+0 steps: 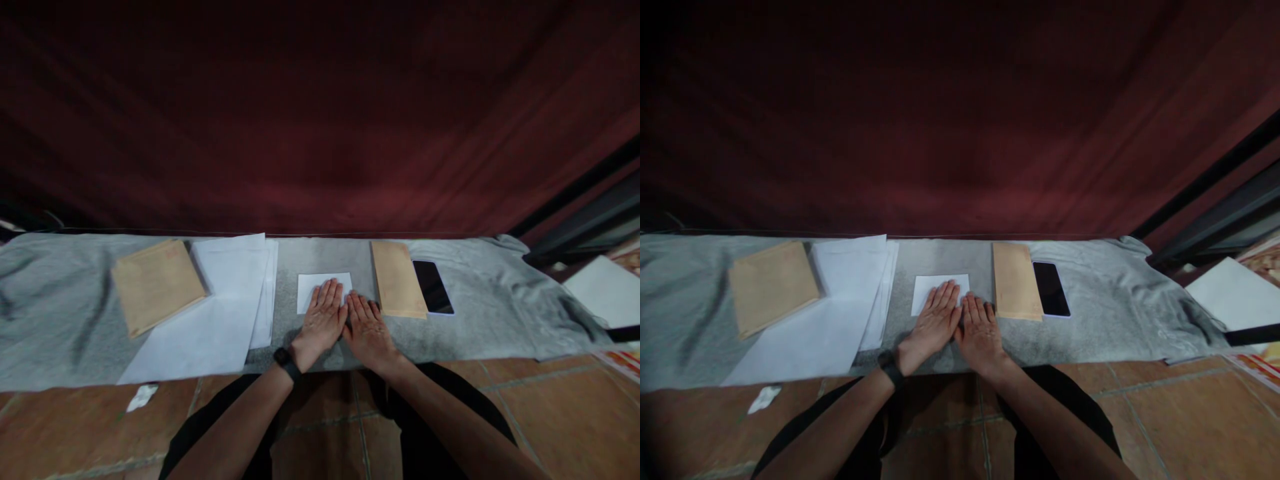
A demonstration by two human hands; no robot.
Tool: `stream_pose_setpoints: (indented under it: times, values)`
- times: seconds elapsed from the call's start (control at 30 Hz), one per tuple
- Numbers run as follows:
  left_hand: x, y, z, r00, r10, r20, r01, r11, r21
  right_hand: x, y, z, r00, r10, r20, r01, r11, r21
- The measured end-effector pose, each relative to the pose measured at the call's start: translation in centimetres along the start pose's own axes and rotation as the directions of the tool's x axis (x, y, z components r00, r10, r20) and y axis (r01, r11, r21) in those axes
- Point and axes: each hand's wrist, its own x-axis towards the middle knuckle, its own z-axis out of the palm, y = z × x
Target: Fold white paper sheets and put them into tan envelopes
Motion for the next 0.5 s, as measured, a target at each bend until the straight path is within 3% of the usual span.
stream_pose_setpoints:
  times: [0.5]
  values:
    - [0.1,-2.2,-1.1,0.981,-0.193,-0.008,0.192,0.973,0.125,0.0,0.1,-0.5,1.0,0.007,-0.02,-0.006,0.999,0.043]
